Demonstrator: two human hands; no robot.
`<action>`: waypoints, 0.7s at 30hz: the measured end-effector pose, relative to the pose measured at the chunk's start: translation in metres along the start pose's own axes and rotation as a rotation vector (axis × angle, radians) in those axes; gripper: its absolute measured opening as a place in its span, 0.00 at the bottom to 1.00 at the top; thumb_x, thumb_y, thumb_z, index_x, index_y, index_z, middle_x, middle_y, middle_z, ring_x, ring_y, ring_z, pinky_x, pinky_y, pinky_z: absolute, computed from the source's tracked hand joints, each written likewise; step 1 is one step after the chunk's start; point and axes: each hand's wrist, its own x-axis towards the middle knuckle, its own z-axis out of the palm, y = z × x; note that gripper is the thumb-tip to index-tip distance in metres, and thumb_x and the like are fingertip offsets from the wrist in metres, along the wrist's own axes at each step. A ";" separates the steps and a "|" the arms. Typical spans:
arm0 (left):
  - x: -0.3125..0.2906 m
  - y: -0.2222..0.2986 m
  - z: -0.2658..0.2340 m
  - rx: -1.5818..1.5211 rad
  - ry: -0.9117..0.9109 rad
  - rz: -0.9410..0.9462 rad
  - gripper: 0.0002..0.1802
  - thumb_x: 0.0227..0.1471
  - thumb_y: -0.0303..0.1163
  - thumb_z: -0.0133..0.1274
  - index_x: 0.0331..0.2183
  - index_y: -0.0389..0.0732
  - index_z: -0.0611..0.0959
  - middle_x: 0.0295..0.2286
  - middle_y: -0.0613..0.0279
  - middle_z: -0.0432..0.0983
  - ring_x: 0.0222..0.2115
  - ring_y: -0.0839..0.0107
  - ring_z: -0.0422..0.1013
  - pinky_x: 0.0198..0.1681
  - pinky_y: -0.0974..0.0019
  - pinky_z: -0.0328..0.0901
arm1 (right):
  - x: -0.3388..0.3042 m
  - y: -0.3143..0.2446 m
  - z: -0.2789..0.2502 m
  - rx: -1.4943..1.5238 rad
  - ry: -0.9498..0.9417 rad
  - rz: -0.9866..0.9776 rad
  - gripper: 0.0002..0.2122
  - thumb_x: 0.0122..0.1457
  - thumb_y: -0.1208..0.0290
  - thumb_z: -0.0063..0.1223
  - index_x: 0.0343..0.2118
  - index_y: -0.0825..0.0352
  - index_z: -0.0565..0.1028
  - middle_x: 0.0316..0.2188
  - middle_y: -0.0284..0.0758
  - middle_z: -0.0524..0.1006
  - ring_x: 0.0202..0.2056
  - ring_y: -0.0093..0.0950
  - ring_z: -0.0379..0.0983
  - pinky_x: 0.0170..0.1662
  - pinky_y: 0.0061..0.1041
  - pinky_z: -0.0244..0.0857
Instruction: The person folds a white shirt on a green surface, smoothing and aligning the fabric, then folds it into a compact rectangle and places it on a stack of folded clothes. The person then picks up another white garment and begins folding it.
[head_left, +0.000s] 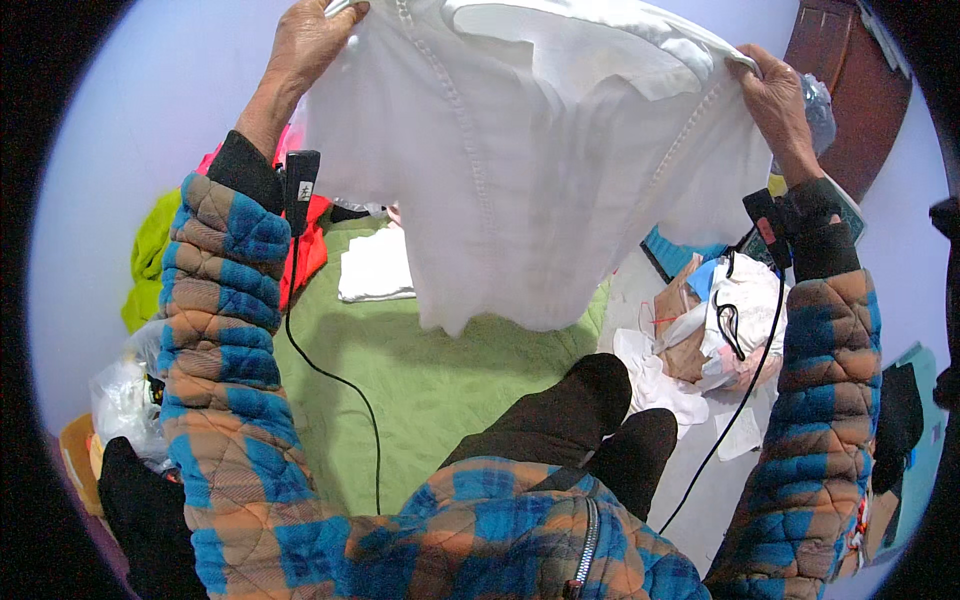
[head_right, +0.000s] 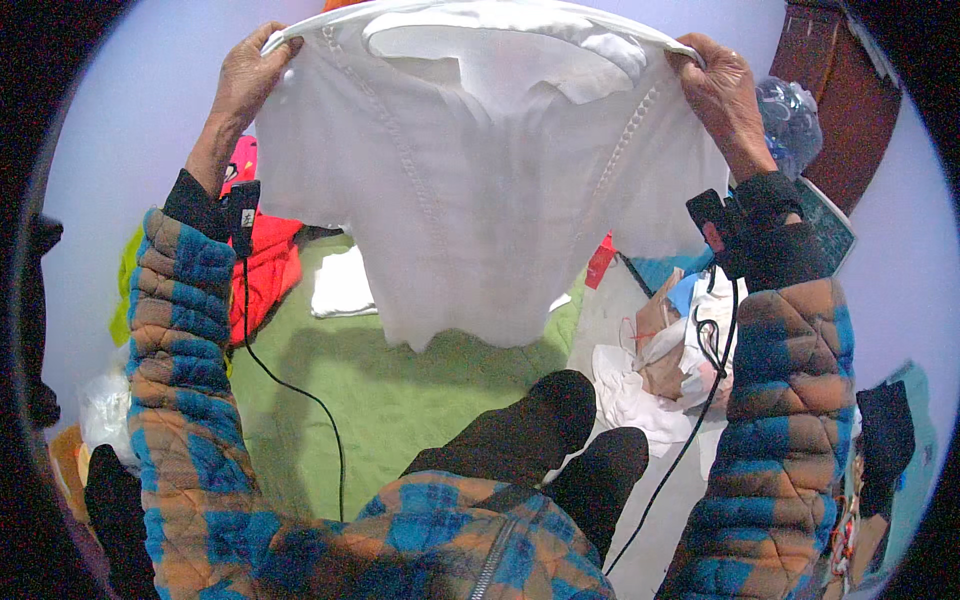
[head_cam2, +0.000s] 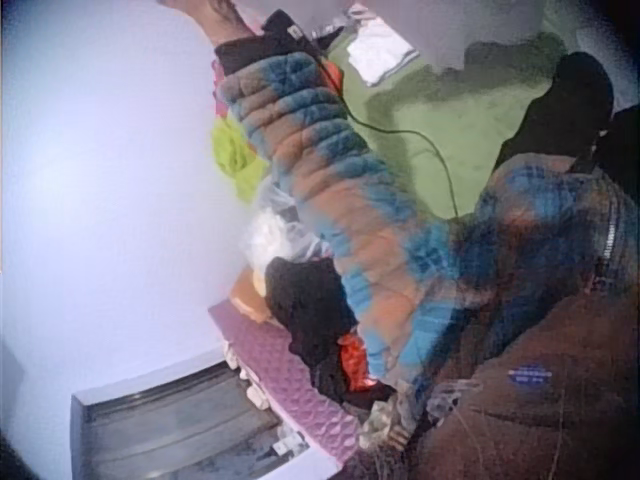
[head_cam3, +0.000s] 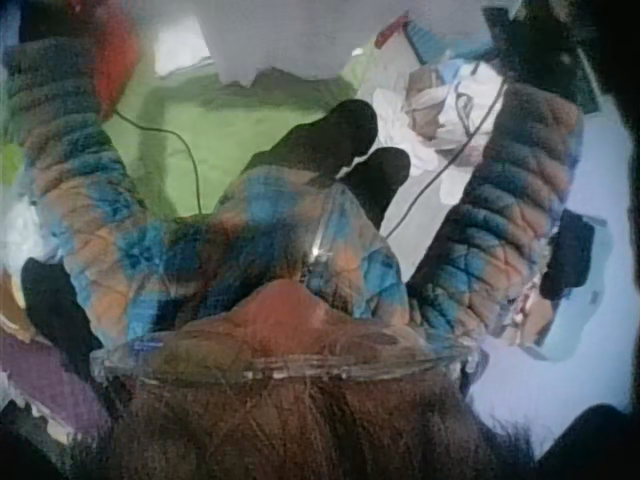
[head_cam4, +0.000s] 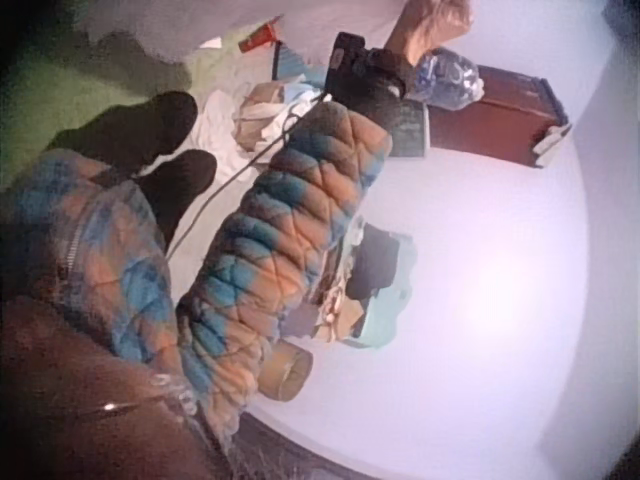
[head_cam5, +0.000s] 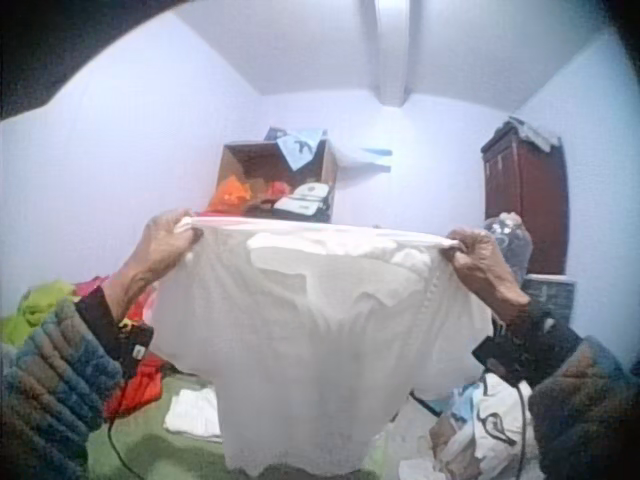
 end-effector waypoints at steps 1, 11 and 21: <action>0.003 0.001 -0.001 -0.013 0.041 0.014 0.15 0.50 0.45 0.53 0.36 0.46 0.80 0.25 0.66 0.75 0.26 0.77 0.70 0.31 0.69 0.66 | 0.001 0.000 0.000 0.000 0.024 -0.005 0.09 0.57 0.67 0.46 0.35 0.63 0.76 0.21 0.34 0.74 0.24 0.20 0.67 0.30 0.24 0.63; 0.018 -0.009 -0.019 0.135 0.232 0.067 0.17 0.49 0.46 0.53 0.40 0.50 0.79 0.29 0.65 0.76 0.30 0.74 0.71 0.37 0.66 0.66 | -0.003 0.003 0.013 0.001 0.039 -0.123 0.14 0.55 0.57 0.52 0.29 0.66 0.76 0.16 0.35 0.72 0.19 0.21 0.65 0.25 0.23 0.62; 0.012 -0.021 -0.025 0.225 0.220 0.072 0.18 0.50 0.48 0.53 0.40 0.50 0.79 0.29 0.65 0.77 0.29 0.73 0.72 0.36 0.67 0.66 | 0.005 0.003 0.017 -0.010 -0.065 -0.156 0.15 0.55 0.56 0.53 0.28 0.65 0.76 0.15 0.32 0.72 0.18 0.19 0.66 0.22 0.22 0.62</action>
